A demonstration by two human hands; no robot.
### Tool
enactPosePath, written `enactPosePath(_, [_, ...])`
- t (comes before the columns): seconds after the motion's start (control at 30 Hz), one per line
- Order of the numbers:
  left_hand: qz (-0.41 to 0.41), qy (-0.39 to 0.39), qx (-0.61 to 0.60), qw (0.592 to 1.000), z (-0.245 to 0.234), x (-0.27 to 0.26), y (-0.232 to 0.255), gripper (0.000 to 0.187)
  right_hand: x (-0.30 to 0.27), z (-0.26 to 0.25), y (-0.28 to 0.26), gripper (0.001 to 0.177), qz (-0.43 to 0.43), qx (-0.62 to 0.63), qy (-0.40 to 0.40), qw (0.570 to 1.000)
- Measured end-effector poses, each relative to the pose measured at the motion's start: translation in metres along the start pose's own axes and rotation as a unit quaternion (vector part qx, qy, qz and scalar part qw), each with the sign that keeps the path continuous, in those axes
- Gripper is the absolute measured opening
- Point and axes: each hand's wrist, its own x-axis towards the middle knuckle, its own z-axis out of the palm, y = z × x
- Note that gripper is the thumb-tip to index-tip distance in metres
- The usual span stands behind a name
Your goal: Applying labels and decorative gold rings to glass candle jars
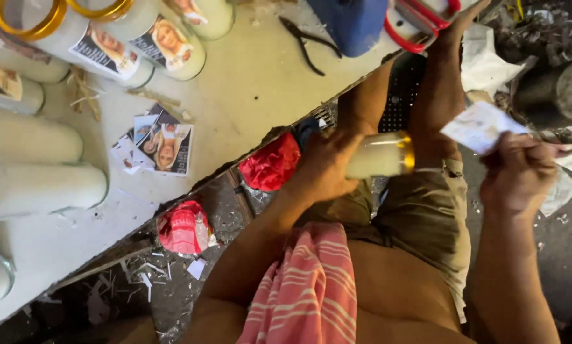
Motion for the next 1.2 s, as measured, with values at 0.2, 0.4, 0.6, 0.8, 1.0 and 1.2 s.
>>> enactPosePath(0.2, [-0.025, 0.008, 0.05, 0.998, 0.045, -0.008, -0.053, 0.084, -0.053, 0.06, -0.01, 0.018, 0.063, -0.095, -0.11, 0.987])
enactPosePath(0.4, [-0.105, 0.036, -0.288, 0.951, 0.054, -0.037, -0.079, 0.107, -0.093, 0.122, -0.013, 0.03, 0.033, -0.114, -0.203, 0.972])
enactPosePath(0.6, [-0.09, 0.1, -0.283, 0.95, 0.078, -0.044, -0.077, 0.066, -0.098, 0.114, 0.004, 0.022, -0.135, -0.327, -0.231, 0.906])
enactPosePath(0.8, [-0.025, 0.083, -0.327, 0.941, 0.06, -0.032, -0.068, 0.051, -0.086, 0.104, 0.007, 0.034, -0.292, -0.317, -0.376, 0.82])
enactPosePath(1.0, [-0.012, 0.072, -0.227, 0.971, 0.075, -0.041, -0.074, 0.04, -0.08, 0.101, 0.012, 0.032, -0.308, -0.326, -0.39, 0.804])
enactPosePath(1.2, [-0.018, 0.076, -0.141, 0.987, 0.1, -0.05, -0.088, 0.06, -0.076, 0.103, 0.014, 0.031, -0.315, -0.316, -0.392, 0.805])
